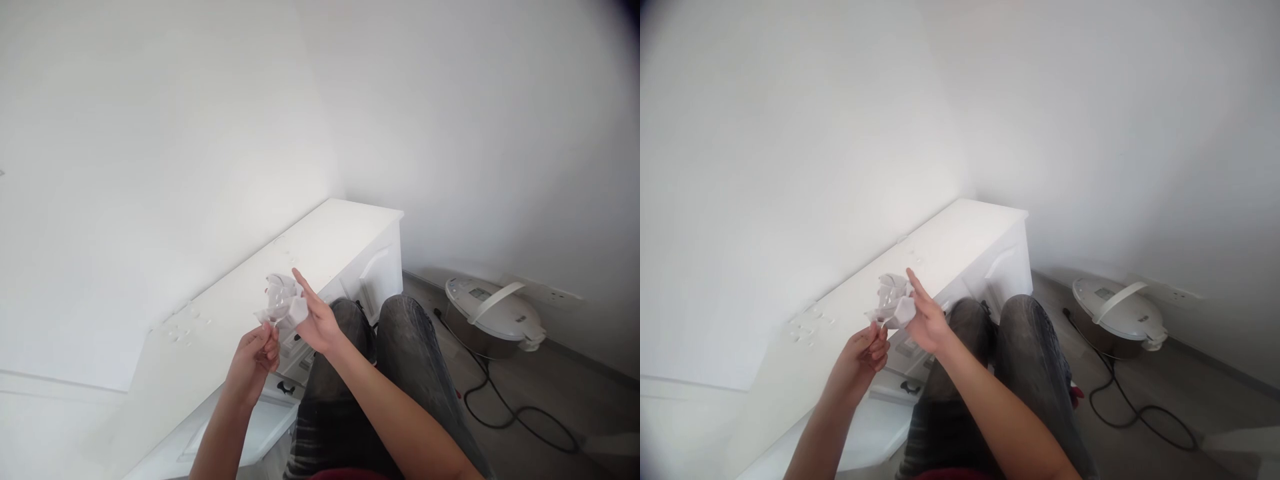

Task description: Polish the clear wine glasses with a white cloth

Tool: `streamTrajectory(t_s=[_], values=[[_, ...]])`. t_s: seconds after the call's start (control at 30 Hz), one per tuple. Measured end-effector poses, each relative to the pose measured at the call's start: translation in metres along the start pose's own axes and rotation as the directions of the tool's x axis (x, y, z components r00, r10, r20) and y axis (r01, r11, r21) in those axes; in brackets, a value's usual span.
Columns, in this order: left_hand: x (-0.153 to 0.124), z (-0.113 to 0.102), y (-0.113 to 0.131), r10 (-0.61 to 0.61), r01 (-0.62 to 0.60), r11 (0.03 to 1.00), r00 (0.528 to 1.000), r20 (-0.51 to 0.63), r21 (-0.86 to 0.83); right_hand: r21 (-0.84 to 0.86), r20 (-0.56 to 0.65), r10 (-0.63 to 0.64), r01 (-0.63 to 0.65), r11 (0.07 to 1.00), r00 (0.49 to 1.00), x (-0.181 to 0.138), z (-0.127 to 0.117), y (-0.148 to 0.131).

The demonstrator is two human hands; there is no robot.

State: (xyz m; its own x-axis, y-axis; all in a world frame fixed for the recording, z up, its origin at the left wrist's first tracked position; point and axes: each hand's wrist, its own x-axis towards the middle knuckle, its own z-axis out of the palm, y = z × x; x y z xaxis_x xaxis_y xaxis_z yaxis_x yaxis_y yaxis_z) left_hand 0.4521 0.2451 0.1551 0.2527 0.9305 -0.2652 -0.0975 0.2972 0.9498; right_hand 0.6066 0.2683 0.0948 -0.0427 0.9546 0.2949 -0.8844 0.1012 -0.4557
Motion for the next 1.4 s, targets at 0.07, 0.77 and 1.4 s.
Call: streamTrajectory(t_s=[0.07, 0.77, 1.4], values=[[-0.001, -0.001, 0.004, -0.164, 0.18, 0.969, 0.981, 0.106, -0.17, 0.047, 0.053, -0.037, 0.035, 0.998, 0.998, 0.0, -0.003, 0.005], [0.002, -0.001, -0.009, -0.308, 0.34, 0.917, 0.936, 0.173, -0.209, -0.357, -0.439, -0.352, 0.2, 0.913, 0.826, -0.01, 0.022, 0.023], [-0.016, 0.019, -0.03, -0.306, 0.315, 0.949, 0.931, 0.198, -0.017, -0.759, -0.08, -0.622, 0.357, 0.545, 0.779, -0.021, 0.001, -0.02]])
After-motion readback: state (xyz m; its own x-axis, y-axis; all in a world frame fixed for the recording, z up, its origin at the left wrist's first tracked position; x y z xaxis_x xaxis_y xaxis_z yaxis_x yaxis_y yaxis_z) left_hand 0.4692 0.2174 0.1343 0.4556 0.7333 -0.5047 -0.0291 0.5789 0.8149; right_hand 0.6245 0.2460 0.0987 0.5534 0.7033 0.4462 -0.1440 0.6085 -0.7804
